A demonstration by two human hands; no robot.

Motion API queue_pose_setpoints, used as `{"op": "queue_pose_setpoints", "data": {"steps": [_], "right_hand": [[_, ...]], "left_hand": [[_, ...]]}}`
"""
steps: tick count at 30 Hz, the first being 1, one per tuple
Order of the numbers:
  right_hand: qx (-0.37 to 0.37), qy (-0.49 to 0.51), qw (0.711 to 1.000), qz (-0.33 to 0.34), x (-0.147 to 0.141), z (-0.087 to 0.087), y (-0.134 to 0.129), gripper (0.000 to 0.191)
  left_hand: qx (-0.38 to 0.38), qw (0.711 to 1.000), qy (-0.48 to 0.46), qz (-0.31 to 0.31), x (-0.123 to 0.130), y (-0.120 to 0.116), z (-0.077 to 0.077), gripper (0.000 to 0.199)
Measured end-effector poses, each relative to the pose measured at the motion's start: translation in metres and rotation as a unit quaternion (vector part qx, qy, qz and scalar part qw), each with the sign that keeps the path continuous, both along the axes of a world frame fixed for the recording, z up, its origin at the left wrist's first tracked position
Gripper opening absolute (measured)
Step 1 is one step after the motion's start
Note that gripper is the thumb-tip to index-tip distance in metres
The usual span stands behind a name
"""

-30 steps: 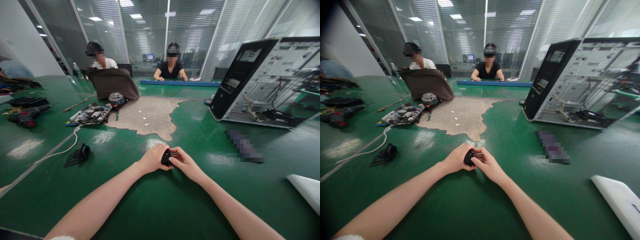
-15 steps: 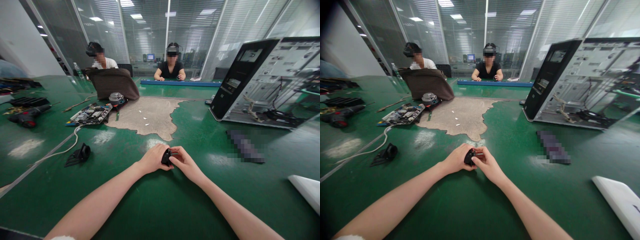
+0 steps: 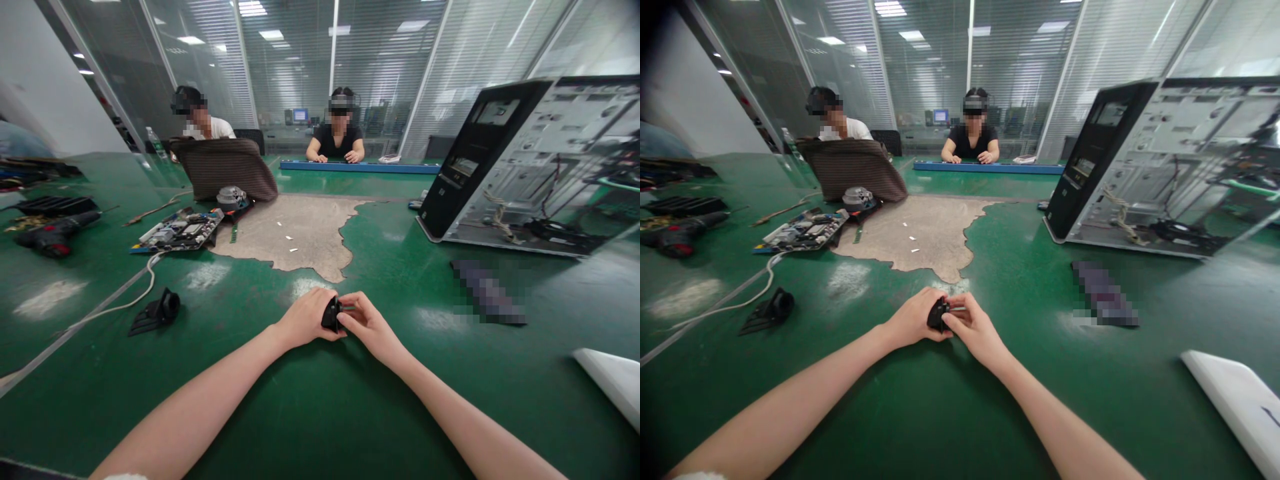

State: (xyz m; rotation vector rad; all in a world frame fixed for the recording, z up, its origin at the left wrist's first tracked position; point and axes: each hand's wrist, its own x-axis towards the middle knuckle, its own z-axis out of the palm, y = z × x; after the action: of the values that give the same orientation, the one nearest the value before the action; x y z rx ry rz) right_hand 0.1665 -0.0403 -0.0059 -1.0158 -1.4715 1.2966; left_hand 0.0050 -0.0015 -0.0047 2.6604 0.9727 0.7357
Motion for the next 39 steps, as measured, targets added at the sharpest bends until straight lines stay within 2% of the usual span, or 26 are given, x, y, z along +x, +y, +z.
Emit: {"op": "queue_pose_setpoints", "data": {"steps": [4,9,12,17,22,29,35,39], "right_hand": [[-0.001,-0.025,1.0,0.017,0.0002,0.0015,0.001,0.024],[0.014,0.009,0.998,0.055,0.0016,0.0047,-0.0033,0.025],[0.032,0.03,0.998,0.049,0.0008,0.0045,-0.0058,0.022],[0.007,0.036,0.999,0.022,-0.0015,0.0016,-0.0047,0.012],[0.002,0.003,1.0,-0.003,-0.0022,0.0027,-0.0009,0.022],[-0.002,0.012,0.999,0.047,0.0008,0.007,-0.0015,0.022],[0.001,0.026,1.0,0.016,-0.0003,0.0026,-0.0029,0.015],[-0.005,0.005,1.0,0.0,-0.0012,0.0018,-0.0009,0.019]], "left_hand": [[-0.002,1.0,0.002,-0.004,0.0,0.0001,0.0003,0.05],[-0.002,1.0,-0.001,-0.001,-0.0009,0.001,-0.0023,0.053],[0.002,1.0,0.001,0.001,-0.0011,0.0016,-0.0037,0.052],[-0.001,1.0,-0.01,0.004,-0.0003,0.0009,-0.0022,0.053],[-0.007,1.0,-0.011,0.006,0.0004,0.0001,-0.0005,0.052],[-0.008,1.0,-0.005,0.002,-0.0008,0.0007,-0.0008,0.052],[-0.006,1.0,-0.011,0.0,-0.0005,0.0006,-0.0016,0.053],[-0.003,1.0,-0.01,-0.001,0.0,0.0001,-0.0006,0.052]]}}
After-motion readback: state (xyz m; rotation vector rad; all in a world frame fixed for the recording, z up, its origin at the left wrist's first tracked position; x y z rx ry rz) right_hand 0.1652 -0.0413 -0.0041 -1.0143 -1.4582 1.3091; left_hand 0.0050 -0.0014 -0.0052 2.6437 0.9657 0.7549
